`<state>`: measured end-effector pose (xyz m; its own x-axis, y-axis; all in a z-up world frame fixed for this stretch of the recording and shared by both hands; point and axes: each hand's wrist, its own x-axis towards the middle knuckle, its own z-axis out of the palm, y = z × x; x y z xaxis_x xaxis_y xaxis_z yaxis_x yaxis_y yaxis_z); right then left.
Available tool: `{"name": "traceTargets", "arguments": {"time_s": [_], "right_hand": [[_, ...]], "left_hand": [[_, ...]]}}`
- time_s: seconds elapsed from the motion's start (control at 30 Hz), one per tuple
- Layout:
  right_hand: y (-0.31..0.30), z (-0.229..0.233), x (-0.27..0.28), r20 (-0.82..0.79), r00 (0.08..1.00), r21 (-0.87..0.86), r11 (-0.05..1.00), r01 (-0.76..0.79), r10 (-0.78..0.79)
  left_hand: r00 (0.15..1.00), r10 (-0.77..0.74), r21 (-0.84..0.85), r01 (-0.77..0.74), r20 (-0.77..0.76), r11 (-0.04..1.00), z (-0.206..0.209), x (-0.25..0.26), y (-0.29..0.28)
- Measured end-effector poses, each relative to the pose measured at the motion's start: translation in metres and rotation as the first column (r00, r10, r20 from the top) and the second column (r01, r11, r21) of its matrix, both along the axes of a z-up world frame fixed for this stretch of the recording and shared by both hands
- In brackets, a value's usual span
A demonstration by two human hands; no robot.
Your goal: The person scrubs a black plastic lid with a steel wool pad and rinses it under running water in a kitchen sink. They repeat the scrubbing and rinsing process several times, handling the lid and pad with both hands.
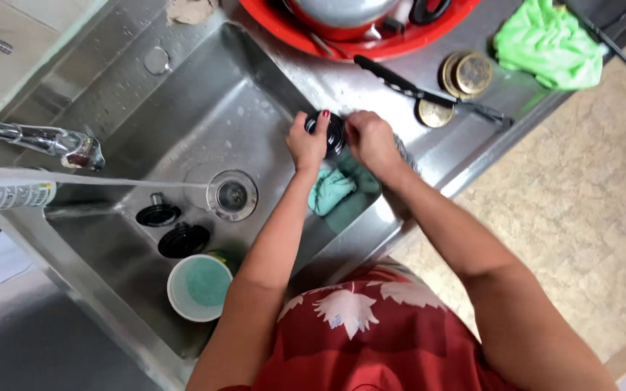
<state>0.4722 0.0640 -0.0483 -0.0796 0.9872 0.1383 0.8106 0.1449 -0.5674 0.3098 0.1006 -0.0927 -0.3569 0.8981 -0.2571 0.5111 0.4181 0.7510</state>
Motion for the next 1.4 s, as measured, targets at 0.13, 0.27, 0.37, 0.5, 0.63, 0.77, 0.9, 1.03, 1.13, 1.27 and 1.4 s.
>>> {"name": "traceTargets", "arguments": {"time_s": [0.13,0.27,0.37,0.5,0.63,0.77,0.9,1.03,1.13,1.27,1.4], "right_hand": [[0.024,-0.001,-0.009,0.023,1.000,0.005,1.000,0.018,-0.018],[0.055,0.008,-0.011,-0.036,0.999,0.178,0.984,-0.002,0.009],[0.015,0.023,0.017,-0.077,0.997,0.219,0.974,0.049,-0.033],[-0.035,0.034,0.041,0.027,0.998,0.286,0.957,0.040,-0.050],[-0.039,0.048,0.037,0.021,0.998,0.329,0.943,0.054,-0.064],[-0.042,0.053,0.031,0.091,0.994,0.356,0.934,0.020,-0.056],[-0.045,0.057,0.028,0.112,0.994,0.375,0.926,-0.040,-0.003],[-0.052,0.074,0.010,0.142,0.987,0.467,0.875,-0.128,0.068],[-0.052,0.090,-0.033,-0.048,0.975,0.434,0.884,-0.174,0.216],[-0.039,0.105,-0.117,-0.444,0.802,0.288,0.911,-0.293,0.399],[-0.014,0.070,-0.210,-0.827,0.478,-0.013,0.840,-0.542,0.296]], "left_hand": [[1.000,-0.007,-0.002,0.007,0.005,1.000,0.000,0.002,-0.007],[0.999,0.009,0.030,-0.010,0.032,0.999,0.007,0.002,-0.002],[0.996,0.026,0.058,-0.031,0.084,0.998,0.004,0.000,-0.005],[0.985,0.032,0.144,-0.057,0.167,0.988,0.036,-0.007,-0.024],[0.960,0.009,0.320,-0.102,0.279,0.942,0.035,-0.017,-0.039],[0.943,-0.036,0.458,-0.127,0.331,0.880,0.056,-0.028,-0.053],[0.949,-0.042,0.529,-0.136,0.311,0.838,0.072,-0.043,-0.064],[0.952,0.017,0.531,-0.186,0.306,0.827,0.074,-0.077,-0.076],[0.948,0.091,0.531,-0.249,0.305,0.810,0.068,-0.117,-0.078],[0.935,0.170,0.511,-0.315,0.311,0.800,0.063,-0.186,-0.073],[0.938,0.182,0.496,-0.314,0.297,0.810,0.077,-0.254,-0.073]]}}
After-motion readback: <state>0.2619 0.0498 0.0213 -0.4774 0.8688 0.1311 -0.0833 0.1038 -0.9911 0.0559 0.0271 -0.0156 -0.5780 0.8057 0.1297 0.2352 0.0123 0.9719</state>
